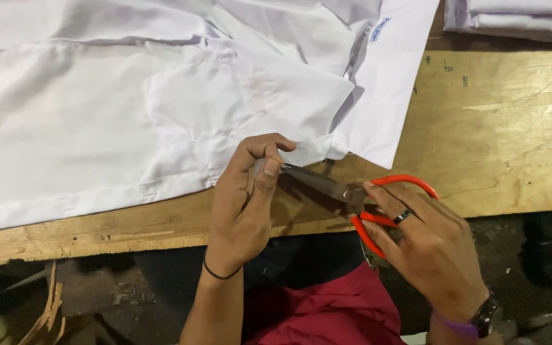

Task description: Trimming loose threads from a white shirt using scissors and then inspecting the garment on a wooden work table.

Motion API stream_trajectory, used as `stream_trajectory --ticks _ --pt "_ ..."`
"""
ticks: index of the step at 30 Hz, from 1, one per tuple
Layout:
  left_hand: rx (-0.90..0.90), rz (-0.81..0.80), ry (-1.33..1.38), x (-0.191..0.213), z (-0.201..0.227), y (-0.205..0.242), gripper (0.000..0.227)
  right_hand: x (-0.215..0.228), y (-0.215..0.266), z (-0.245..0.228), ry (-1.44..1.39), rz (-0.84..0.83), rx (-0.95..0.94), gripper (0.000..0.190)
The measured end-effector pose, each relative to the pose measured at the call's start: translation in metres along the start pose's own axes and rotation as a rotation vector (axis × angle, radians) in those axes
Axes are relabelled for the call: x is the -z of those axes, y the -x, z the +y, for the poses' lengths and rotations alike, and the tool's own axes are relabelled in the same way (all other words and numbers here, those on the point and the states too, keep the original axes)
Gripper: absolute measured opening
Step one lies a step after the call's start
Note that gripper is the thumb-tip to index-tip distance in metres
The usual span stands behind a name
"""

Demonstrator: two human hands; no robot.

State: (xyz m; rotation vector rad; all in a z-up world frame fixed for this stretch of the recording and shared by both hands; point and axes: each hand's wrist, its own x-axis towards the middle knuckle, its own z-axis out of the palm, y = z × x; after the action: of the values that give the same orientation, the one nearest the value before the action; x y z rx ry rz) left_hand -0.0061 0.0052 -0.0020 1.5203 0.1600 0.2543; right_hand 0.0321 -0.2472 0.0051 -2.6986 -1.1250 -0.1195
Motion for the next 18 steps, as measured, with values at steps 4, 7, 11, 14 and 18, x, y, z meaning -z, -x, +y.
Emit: stream_trajectory --ticks 4,7,11,14,18 --pt "-0.001 0.002 -0.008 0.0 0.001 0.0 0.024 0.0 -0.003 -0.003 -0.015 0.014 0.013 0.062" --pt "0.023 0.003 -0.003 0.0 0.002 0.0 0.025 0.002 -0.005 -0.005 -0.003 0.012 0.033 0.059" --pt "-0.027 -0.003 0.036 0.0 0.0 0.0 0.023 0.0 -0.002 -0.004 0.024 0.006 0.03 0.062" --pt "-0.007 -0.005 0.034 0.001 -0.001 0.002 0.022 -0.001 0.001 -0.001 0.025 0.033 0.043 0.056" --pt "-0.058 0.019 0.132 0.001 -0.002 0.005 0.021 0.003 0.009 0.001 -0.003 0.005 -0.035 0.059"
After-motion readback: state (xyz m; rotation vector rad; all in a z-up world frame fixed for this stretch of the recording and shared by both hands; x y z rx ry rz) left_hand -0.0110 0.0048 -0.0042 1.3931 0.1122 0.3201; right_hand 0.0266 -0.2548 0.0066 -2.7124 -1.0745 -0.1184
